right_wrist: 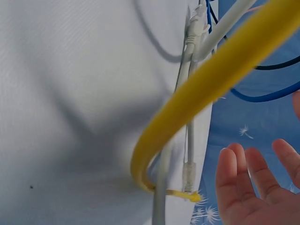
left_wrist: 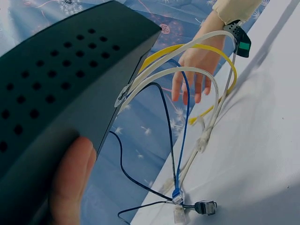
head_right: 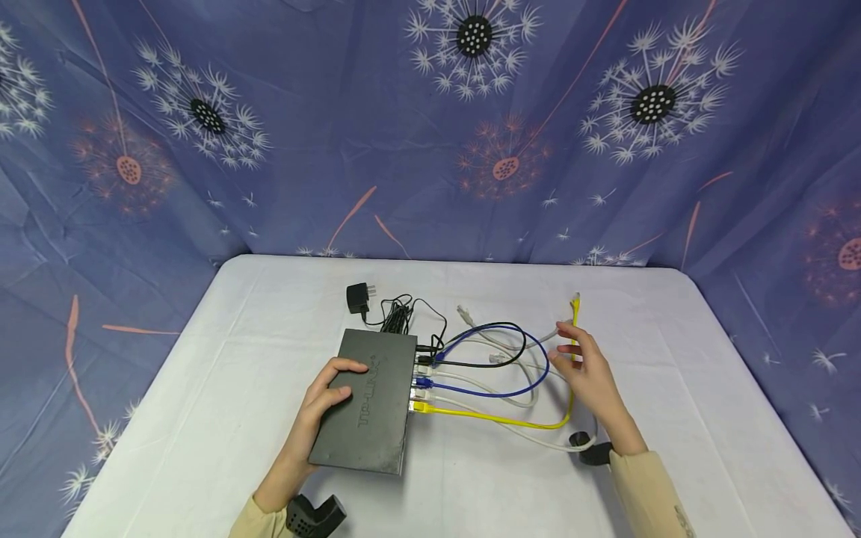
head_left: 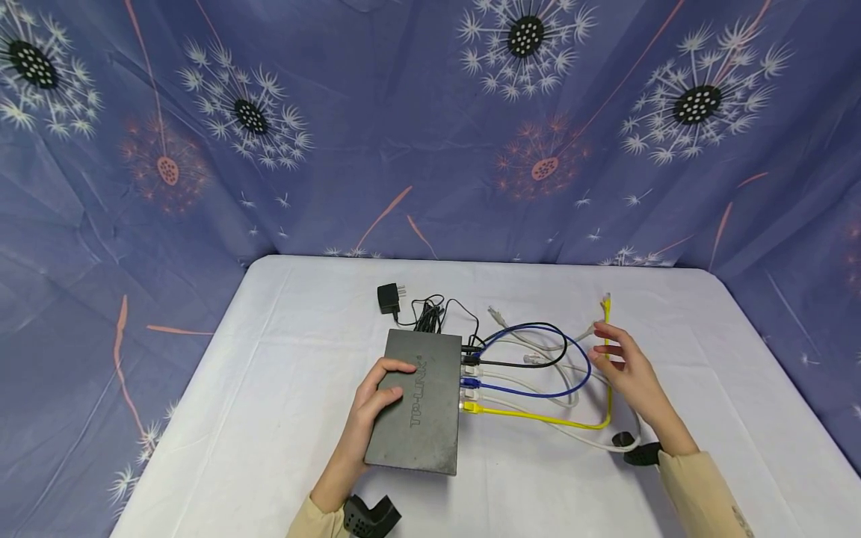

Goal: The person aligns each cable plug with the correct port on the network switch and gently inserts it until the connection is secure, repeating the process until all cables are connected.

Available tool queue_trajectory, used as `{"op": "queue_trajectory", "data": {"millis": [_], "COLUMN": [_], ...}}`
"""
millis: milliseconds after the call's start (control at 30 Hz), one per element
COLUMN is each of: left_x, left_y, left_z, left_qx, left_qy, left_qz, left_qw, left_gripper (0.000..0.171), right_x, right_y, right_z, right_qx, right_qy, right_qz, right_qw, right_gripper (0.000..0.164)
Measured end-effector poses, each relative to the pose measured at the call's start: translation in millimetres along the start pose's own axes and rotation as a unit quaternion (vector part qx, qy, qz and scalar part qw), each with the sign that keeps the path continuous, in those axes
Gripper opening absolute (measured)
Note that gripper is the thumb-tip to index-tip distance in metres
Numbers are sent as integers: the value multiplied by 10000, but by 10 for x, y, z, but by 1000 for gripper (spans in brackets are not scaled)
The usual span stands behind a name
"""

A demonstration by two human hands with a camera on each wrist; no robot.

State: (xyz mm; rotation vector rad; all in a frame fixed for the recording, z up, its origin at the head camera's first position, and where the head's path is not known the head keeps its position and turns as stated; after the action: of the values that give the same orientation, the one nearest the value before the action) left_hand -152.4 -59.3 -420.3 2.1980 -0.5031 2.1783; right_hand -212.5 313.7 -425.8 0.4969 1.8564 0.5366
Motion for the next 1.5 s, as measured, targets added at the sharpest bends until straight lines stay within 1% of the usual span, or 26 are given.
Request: {"op": "queue_trajectory", "data": {"millis": [200, 433, 567, 1033, 1267, 1500], "left_x": [-4, -4, 0, 2, -7, -8], "left_y": [2, 5, 2, 3, -3, 1], "left_z": [3, 4, 2, -2, -2, 2], "left_qx": [-19, -13, -29, 24, -29, 29], "left_qy": [-11, -5, -27, -18, -48, -11], "left_qz": [8, 7, 7, -45, -17, -95], "left_qw": [10000, 10000, 10000, 10000, 10000, 9999], "left_gripper": [31, 31, 31, 31, 31, 31], "right_x": [100, 210, 254, 400, 430, 487], "right_y": [-35, -65, -73, -148, -158, -183], "right_z": [-21, -60, -86, -195, -231, -264], "right_qx": [-266, -603, -727, -1084, -1124, -1171], "right_qy": [-204, -348, -430, -634, -618, -789], "right_qz": [-203, -262, -343, -598, -584, -580], "right_qw": [9992, 9972, 9958, 9903, 9900, 9883], "right_gripper": [49, 47, 48, 49, 49, 50]}}
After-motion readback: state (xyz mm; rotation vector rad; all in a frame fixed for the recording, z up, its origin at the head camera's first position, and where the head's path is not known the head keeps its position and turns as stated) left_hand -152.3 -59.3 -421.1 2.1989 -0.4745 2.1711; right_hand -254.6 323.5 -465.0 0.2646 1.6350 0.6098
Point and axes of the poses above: each hand's wrist, its own z-axis away from the middle knuckle, its own y-axis out of the back of the hand, x = y × z, the point moved 8 cm from there along -z, towards the middle knuckle, and after that the axes turned 3 degrees about y, right-handed, at the moved point
